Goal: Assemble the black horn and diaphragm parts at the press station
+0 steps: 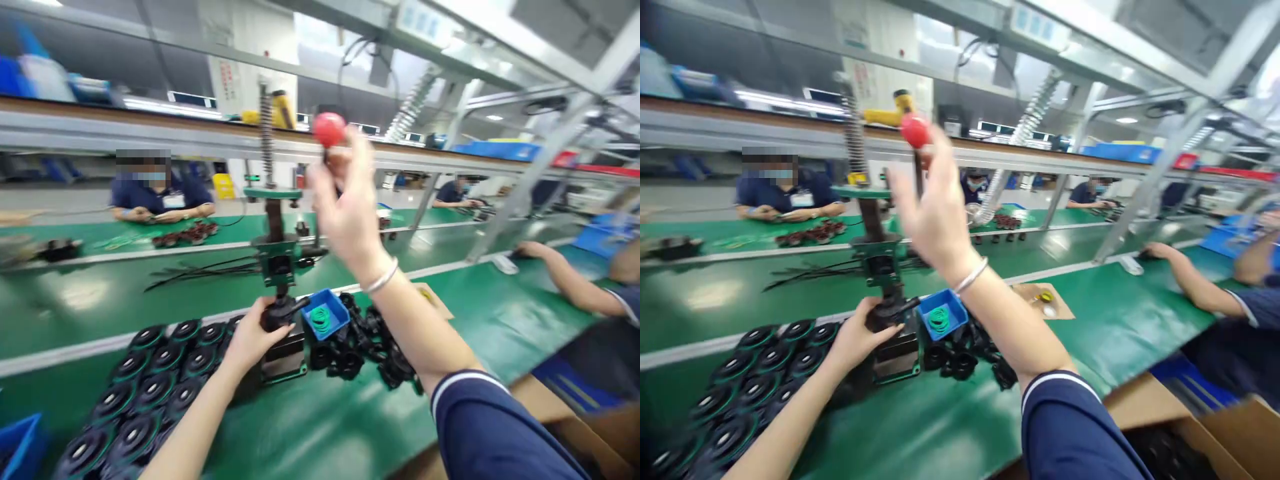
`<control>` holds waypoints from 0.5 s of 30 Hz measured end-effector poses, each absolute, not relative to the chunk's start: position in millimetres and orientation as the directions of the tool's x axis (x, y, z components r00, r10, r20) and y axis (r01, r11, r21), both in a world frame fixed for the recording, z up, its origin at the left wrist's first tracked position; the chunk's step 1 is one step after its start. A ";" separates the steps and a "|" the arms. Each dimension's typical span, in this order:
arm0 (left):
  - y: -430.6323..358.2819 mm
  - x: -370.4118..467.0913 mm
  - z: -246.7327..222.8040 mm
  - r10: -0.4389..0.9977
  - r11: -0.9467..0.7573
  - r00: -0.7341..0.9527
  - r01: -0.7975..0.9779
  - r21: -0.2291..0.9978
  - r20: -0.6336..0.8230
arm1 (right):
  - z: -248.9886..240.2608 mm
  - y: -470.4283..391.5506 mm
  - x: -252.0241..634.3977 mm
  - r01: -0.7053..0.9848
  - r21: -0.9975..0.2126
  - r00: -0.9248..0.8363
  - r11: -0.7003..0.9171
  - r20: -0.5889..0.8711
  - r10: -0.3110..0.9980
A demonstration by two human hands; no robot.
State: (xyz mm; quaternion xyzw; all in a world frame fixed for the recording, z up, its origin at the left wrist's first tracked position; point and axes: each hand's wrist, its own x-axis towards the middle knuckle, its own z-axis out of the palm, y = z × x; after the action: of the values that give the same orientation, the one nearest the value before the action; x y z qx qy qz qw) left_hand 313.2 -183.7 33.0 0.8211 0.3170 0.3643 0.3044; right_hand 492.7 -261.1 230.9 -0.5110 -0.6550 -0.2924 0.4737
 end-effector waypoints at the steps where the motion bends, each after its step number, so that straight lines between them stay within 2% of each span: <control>1: -189.6 308.8 27.2 0.731 -0.642 0.513 0.293 0.708 0.450 | 209.3 -279.5 489.6 0.949 -0.107 -0.030 0.295 0.905 0.425; 2: -197.1 304.0 19.7 0.712 -0.669 0.497 0.266 0.694 0.496 | 184.0 -297.4 484.6 0.938 -0.085 -0.102 0.337 0.859 0.502; 4: -216.8 296.2 2.6 0.652 -0.740 0.458 0.206 0.641 0.605 | 130.1 -329.0 471.6 0.879 -0.045 -0.339 0.475 0.640 0.689; 5: -228.8 295.1 -5.0 0.604 -0.779 0.458 0.167 0.604 0.653 | 106.3 -342.4 465.6 0.876 -0.058 -0.365 0.478 0.568 0.738; 7: -255.1 301.5 -14.4 0.484 -0.852 0.509 0.086 0.517 0.712 | 73.5 -365.8 460.2 0.900 -0.063 -0.335 0.431 0.533 0.777; 10: -290.7 329.0 -15.9 0.351 -0.895 0.574 -0.026 0.445 0.740 | 61.3 -397.3 482.8 0.936 -0.083 -0.230 0.342 0.591 0.773; 12: -307.7 348.1 -18.9 0.342 -0.877 0.625 -0.055 0.477 0.702 | 61.4 -417.8 523.9 0.983 -0.137 -0.007 0.119 0.628 0.778; 14: -319.6 359.6 -32.7 0.359 -0.844 0.698 -0.041 0.535 0.620 | 53.8 -439.7 580.8 0.922 -0.229 0.386 -0.312 0.610 0.692; 15: -324.1 362.1 -44.4 0.368 -0.830 0.731 -0.020 0.558 0.574 | 45.6 -451.2 611.3 0.799 -0.282 0.589 -0.532 0.550 0.593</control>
State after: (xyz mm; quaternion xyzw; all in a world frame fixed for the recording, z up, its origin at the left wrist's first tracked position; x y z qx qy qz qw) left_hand 362.1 -324.1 -44.4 0.8888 0.0980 0.3534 0.2748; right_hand 611.3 -451.2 45.6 -0.8525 -0.4080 -0.1980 0.2601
